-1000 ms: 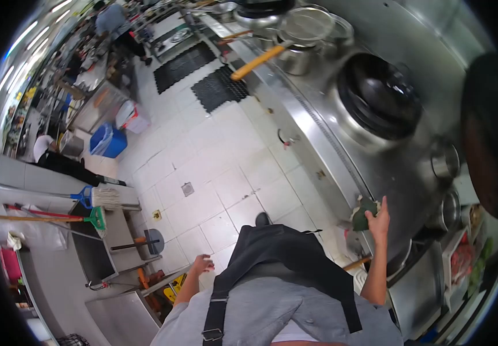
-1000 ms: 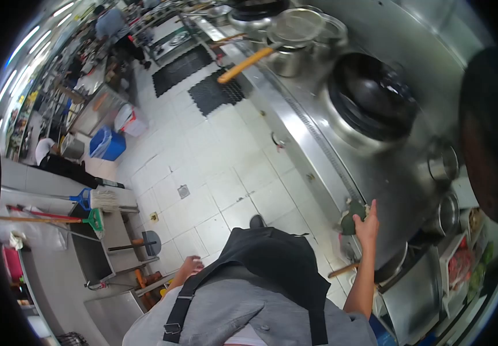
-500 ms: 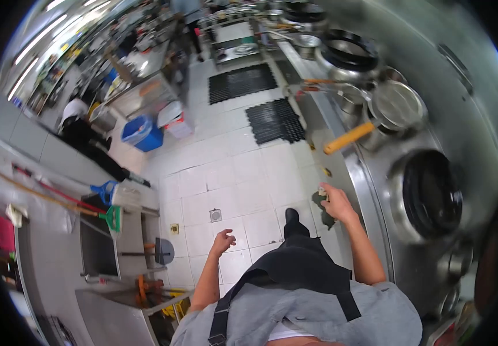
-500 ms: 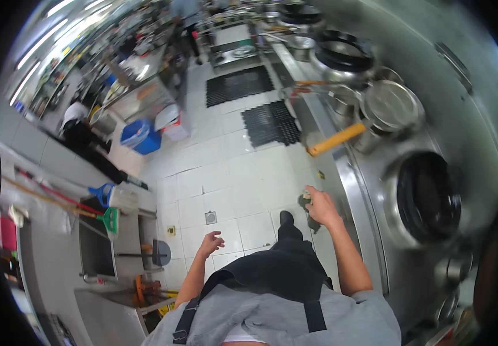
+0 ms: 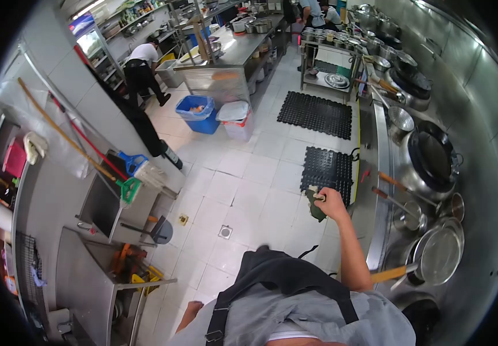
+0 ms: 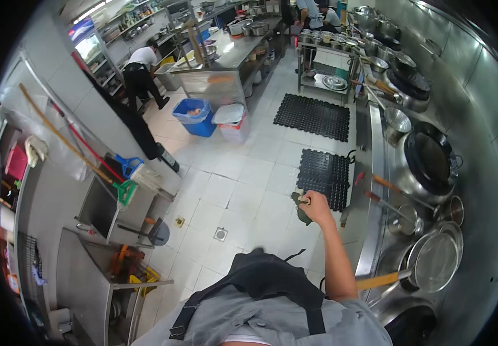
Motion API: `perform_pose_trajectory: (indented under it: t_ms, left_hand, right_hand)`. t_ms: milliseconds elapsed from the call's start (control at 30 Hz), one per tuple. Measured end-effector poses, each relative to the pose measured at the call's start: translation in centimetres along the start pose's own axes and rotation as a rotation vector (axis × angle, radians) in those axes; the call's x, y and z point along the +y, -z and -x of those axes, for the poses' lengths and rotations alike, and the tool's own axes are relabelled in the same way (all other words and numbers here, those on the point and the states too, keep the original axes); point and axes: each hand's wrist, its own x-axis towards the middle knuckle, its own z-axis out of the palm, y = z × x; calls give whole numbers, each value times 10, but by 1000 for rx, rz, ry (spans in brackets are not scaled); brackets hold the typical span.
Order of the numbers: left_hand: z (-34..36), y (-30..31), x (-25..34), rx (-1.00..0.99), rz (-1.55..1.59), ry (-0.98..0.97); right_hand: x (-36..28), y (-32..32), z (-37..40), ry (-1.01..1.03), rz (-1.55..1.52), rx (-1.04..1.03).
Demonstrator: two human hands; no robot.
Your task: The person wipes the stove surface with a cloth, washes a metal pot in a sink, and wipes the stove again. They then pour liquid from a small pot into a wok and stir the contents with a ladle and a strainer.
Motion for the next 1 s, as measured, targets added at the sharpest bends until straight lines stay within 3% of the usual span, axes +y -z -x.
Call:
perform_pose_trajectory:
  t_ms: [133, 200, 333, 400, 433, 500, 533, 600, 733, 833, 867, 1000]
  left_hand:
    - [-22, -30, 61, -42, 14, 54]
    - [-52, -49, 110, -77, -7, 52]
    - [-135, -98, 238, -199, 8, 85]
    - [-164, -129, 327, -250, 105, 134]
    - [-189, -149, 383, -375, -200, -347]
    - [-227, -212, 497, -244, -223, -143]
    - [-235, -240, 550, -266, -165, -212]
    - [-211, -308, 663, -243, -197, -352]
    - [-165, -440, 835, -375, -281, -613]
    - [-120, -510, 903, -478, -422, -756]
    - [-105, -537, 925, -498, -461, -805]
    - [-54, -614, 980, -711, -541, -689]
  right_hand:
    - [34, 8, -66, -122, 23, -70]
    - [71, 5, -91, -115, 34, -54]
    - [114, 16, -119, -334, -62, 48]
    - [127, 26, -134, -373, -224, 169]
    - [136, 32, -141, -388, -302, 231]
    - [165, 39, -159, -415, -468, 319]
    - [169, 50, -171, -417, -543, 367]
    - [167, 78, -200, -413, -689, 458]
    - [196, 129, -267, -484, -585, 560]
    - [221, 161, -322, -439, -685, 576]
    - [242, 166, -342, -473, -551, 592]
    - [274, 195, -408, -495, -731, 722]
